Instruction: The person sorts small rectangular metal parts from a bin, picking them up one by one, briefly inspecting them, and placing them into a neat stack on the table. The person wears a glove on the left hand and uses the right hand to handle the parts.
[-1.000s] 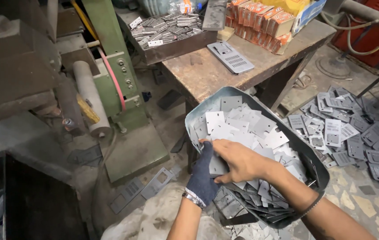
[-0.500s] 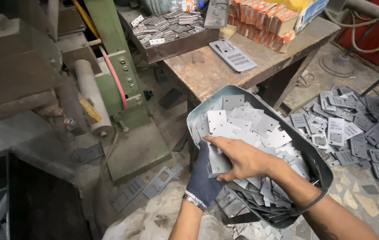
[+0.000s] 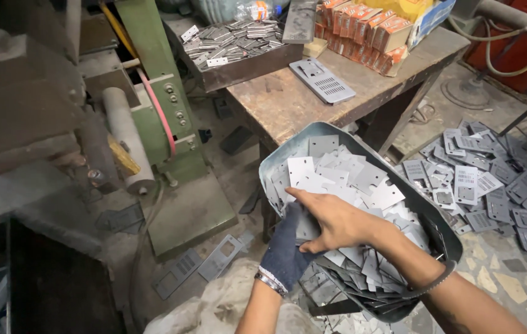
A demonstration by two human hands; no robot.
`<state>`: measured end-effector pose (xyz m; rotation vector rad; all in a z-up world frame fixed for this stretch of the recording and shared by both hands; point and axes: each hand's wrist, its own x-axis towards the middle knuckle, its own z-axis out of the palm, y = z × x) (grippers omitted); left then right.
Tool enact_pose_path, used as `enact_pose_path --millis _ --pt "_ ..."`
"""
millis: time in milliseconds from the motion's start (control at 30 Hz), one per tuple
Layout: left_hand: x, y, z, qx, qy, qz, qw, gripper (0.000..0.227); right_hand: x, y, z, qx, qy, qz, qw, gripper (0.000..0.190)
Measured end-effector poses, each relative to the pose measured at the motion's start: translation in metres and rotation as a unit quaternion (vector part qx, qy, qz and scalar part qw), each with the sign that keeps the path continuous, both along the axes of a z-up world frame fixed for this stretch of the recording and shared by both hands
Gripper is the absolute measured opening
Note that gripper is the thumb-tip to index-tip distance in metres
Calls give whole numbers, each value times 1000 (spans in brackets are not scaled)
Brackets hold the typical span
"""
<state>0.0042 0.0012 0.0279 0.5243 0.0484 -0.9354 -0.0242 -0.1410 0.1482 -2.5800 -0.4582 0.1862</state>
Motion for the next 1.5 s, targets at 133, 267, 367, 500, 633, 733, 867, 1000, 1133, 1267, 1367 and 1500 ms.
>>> enact_pose_path --millis 133,267,367,500,633,733,867,1000,1133,1267,1367,1500 --pt "0 4 25 -133 16 -4 991 78 15 -8 -4 26 -25 10 999 111" --pt "2 2 31 -110 112 -8 988 91 46 -20 8 2 -9 -31 999 110" --pt "1 -1 28 -57 104 3 993 91 92 -37 19 -19 -50 -96 994 103" --pt "-2 -5 20 -26 41 10 999 90 173 -59 27 -121 -45 -232 964 87" --pt "1 -11 3 -32 43 14 998 88 237 -63 12 -179 -49 -255 949 93" --pt "4 -13 -3 -29 71 15 997 80 275 -68 -16 -215 -20 -302 929 81" --pt "10 -19 -18 -43 104 -8 994 70 283 -64 -25 -190 10 -323 927 58" --pt "10 -15 -12 -29 100 -15 994 68 283 -57 -24 -183 36 -342 921 62" --pt "11 -19 -19 -34 93 -21 995 69 293 -61 -37 -189 51 -338 921 60" --pt "13 -20 -20 -31 101 -25 994 70 294 -56 -38 -226 62 -333 913 65" --pt "12 -21 -25 -36 100 -21 994 70 295 -60 -38 -216 76 -335 914 72" --pt "9 -21 -28 -48 90 -13 995 68 304 -85 -48 -171 30 -331 928 93"
